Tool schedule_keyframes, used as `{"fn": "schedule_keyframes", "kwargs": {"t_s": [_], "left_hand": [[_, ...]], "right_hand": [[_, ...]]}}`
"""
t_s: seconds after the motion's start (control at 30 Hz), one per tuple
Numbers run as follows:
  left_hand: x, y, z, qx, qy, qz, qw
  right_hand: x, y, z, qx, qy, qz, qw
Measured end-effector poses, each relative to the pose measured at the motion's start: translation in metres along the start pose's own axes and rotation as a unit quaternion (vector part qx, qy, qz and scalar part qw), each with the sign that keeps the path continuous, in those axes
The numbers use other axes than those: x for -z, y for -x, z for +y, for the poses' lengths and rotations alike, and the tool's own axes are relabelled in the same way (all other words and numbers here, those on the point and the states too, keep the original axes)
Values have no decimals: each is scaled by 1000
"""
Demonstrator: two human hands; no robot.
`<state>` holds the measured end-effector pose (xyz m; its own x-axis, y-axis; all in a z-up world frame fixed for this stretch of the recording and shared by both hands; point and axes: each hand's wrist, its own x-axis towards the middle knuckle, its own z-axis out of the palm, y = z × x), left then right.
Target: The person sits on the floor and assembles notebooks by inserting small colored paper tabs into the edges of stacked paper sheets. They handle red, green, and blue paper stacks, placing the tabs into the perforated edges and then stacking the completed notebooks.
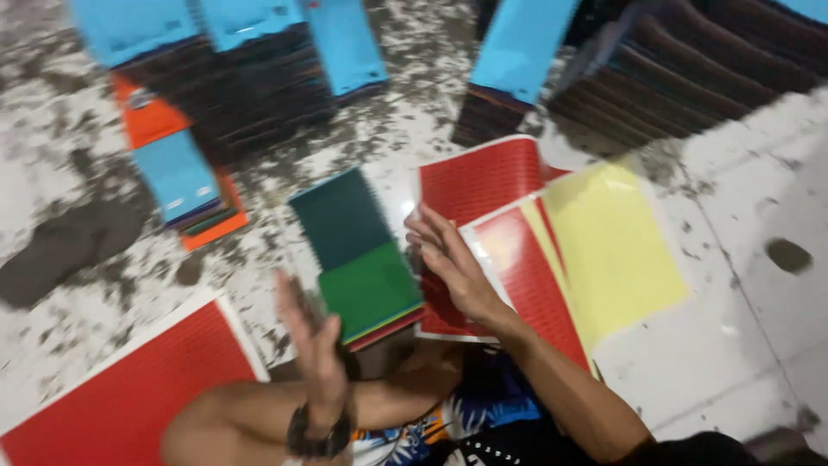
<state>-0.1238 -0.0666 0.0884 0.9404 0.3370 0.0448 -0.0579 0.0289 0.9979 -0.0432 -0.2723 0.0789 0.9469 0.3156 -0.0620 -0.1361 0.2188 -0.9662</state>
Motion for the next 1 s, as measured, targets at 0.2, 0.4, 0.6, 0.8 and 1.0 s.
{"fn": "schedule_keyframes", "kwargs": {"t_s": [0.2, 0.4, 0.6, 0.8, 1.0], "left_hand": [[-39, 17, 73, -259, -286, 38, 922], [-109, 33, 40, -304, -202, -300, 881], [-149, 38, -15, -199, -339, -486, 780], [-142, 30, -34, -263, -313, -387, 827], [-132, 29, -52, -257, -320, -341, 846]], "right_hand": [[89, 29, -48, 14, 367, 263, 892], [174, 11, -33, 4, 436, 124, 892], [177, 9, -30, -13, 485, 134, 864], [150, 42, -60, -104, 506, 98, 850], [127, 107, -52, -226, 381, 33, 896]]}}
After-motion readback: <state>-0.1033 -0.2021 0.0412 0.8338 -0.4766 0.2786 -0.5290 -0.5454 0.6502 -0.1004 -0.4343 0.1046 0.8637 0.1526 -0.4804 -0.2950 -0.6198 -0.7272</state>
